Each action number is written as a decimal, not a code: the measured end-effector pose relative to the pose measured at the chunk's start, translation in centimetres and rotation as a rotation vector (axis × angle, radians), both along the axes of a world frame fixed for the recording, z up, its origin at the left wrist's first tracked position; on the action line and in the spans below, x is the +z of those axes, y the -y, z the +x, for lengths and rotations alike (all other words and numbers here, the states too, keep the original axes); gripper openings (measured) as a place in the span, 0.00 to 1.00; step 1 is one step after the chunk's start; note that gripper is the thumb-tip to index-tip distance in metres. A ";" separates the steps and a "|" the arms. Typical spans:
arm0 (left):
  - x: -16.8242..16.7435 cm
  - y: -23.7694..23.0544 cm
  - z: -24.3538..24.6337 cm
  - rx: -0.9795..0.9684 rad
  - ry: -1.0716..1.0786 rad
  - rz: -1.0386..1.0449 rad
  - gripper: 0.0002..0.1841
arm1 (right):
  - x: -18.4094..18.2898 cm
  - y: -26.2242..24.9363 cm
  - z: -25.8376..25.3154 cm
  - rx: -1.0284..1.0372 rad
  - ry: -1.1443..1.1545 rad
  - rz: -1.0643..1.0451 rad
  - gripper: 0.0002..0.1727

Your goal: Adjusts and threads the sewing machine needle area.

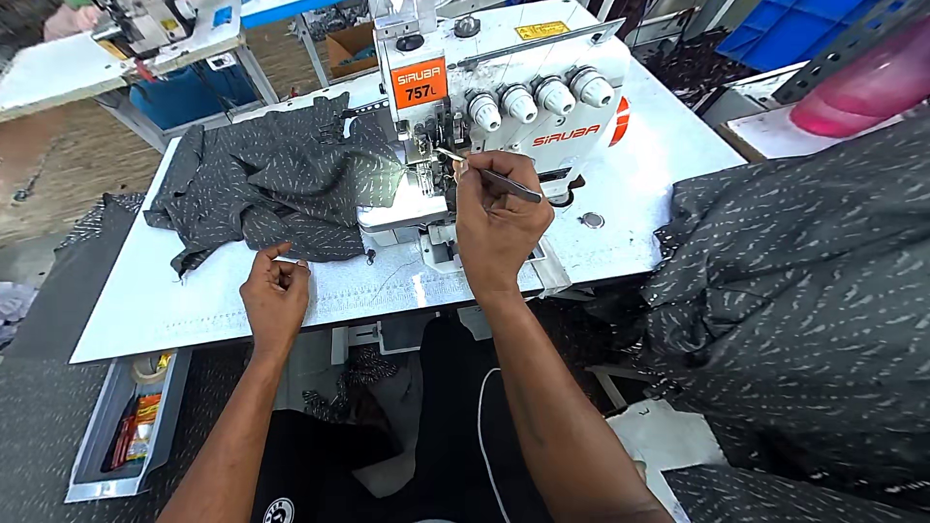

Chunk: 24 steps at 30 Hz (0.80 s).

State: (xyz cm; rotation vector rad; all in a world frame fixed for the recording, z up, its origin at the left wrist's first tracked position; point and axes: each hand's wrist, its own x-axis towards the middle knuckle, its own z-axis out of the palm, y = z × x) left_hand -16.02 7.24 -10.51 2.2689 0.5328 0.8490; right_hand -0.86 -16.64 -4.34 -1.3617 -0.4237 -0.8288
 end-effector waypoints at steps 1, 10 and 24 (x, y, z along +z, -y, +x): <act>0.0 0.0 0.0 0.001 0.000 0.001 0.19 | 0.0 0.0 0.0 0.007 0.001 0.006 0.06; 0.1 0.1 0.0 -0.003 -0.003 -0.007 0.19 | 0.0 -0.1 0.2 0.039 -0.016 -0.061 0.06; 0.1 0.1 0.0 -0.001 -0.001 0.004 0.19 | -0.2 -0.4 0.2 -0.041 0.023 -0.026 0.06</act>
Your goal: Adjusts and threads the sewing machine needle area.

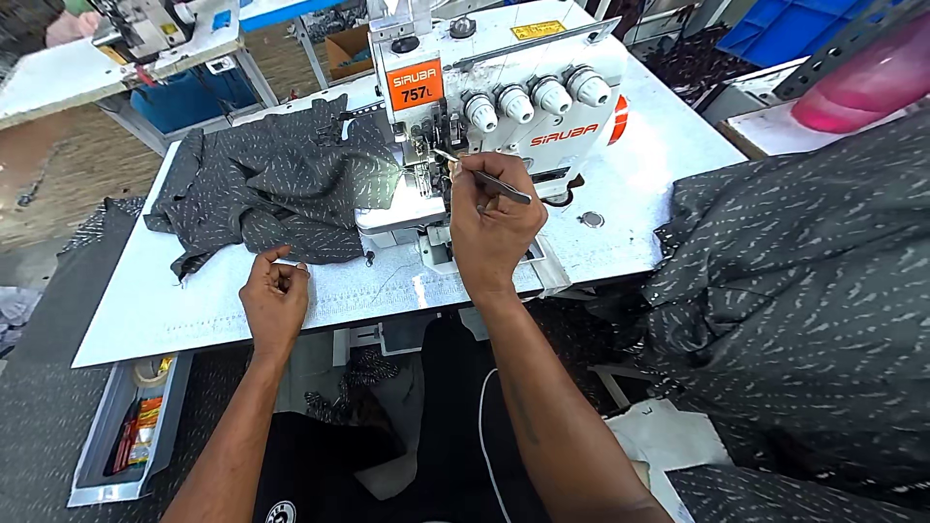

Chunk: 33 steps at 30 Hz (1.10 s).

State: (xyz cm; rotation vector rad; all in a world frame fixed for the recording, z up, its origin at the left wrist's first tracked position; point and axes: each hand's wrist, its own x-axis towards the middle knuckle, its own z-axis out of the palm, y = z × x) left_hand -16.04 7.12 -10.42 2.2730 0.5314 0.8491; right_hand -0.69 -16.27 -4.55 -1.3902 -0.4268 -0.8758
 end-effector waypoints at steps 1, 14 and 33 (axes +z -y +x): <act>0.0 0.0 0.0 0.000 0.003 0.001 0.18 | -0.1 0.0 0.0 -0.007 0.005 0.009 0.06; -0.2 -0.1 0.0 -0.011 0.017 0.011 0.18 | -0.1 0.6 -1.7 0.100 -0.056 0.134 0.06; 6.8 5.6 3.0 -0.248 0.048 -0.017 0.12 | 0.9 2.2 -1.7 0.251 -0.169 0.223 0.07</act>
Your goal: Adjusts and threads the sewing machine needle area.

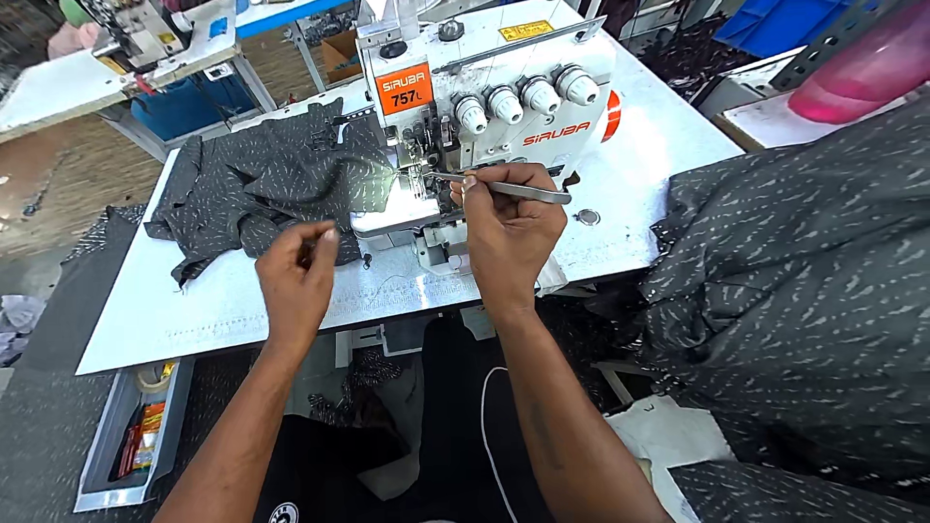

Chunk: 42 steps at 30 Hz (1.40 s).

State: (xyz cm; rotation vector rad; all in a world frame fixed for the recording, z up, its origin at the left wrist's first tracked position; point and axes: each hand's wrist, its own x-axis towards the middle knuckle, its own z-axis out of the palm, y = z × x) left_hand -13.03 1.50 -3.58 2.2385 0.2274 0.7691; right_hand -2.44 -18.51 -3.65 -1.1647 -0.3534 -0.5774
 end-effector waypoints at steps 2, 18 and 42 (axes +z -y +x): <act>2.9 2.4 2.5 -0.072 -0.090 -0.143 0.13 | 0.1 0.0 0.0 0.006 -0.009 -0.007 0.07; 5.5 6.4 9.8 -0.097 -0.285 -0.477 0.05 | -0.9 0.1 -0.2 -0.012 0.075 -0.144 0.06; -1.3 4.6 -4.4 -0.371 -0.222 0.495 0.11 | -3.0 5.6 -3.5 0.145 -0.142 -0.507 0.16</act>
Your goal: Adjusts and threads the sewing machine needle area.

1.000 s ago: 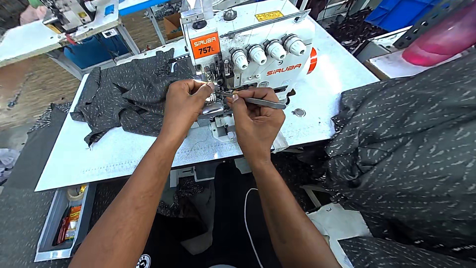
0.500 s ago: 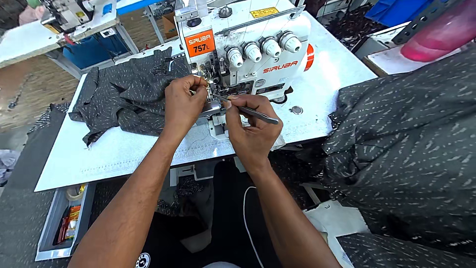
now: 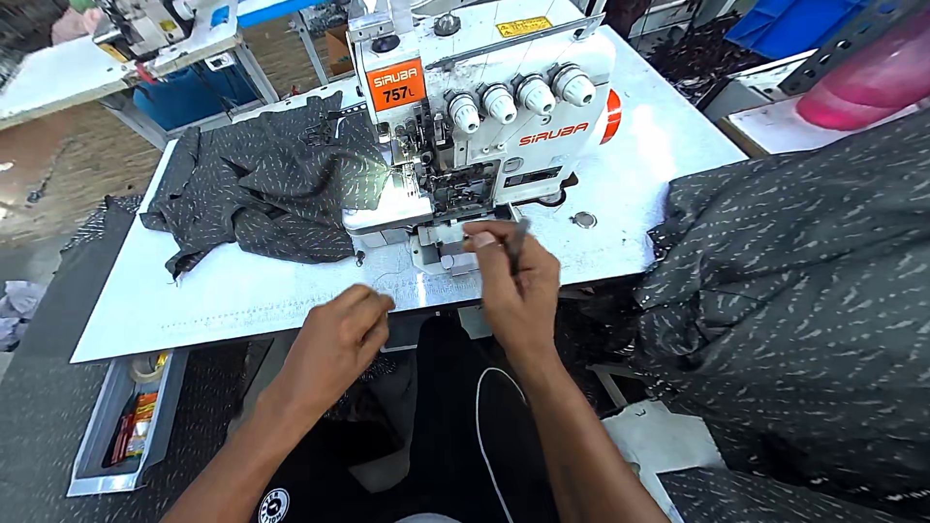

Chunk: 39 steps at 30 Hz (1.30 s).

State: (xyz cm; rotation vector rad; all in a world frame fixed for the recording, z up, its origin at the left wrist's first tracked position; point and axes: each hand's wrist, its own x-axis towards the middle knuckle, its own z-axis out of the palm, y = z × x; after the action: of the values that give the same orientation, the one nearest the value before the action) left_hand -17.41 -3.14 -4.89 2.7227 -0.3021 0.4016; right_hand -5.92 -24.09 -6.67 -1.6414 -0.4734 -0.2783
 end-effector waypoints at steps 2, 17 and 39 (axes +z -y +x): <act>-1.0 0.1 -2.6 -0.049 -0.071 0.013 0.12 | 0.1 -0.9 -0.4 0.116 -0.053 -0.133 0.16; 3.4 -0.3 1.6 0.114 -0.435 -1.217 0.21 | -0.7 -3.6 -6.0 0.058 0.565 -0.412 0.11; 7.7 -0.9 3.5 -0.119 0.077 -0.563 0.06 | 5.4 -0.9 -1.7 0.193 0.707 -0.165 0.08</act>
State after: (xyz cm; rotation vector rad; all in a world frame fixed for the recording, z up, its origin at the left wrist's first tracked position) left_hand -13.90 -2.28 2.80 2.1337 -0.3133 0.4746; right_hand -7.59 -23.21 -1.31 -1.6119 -1.2060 -0.6941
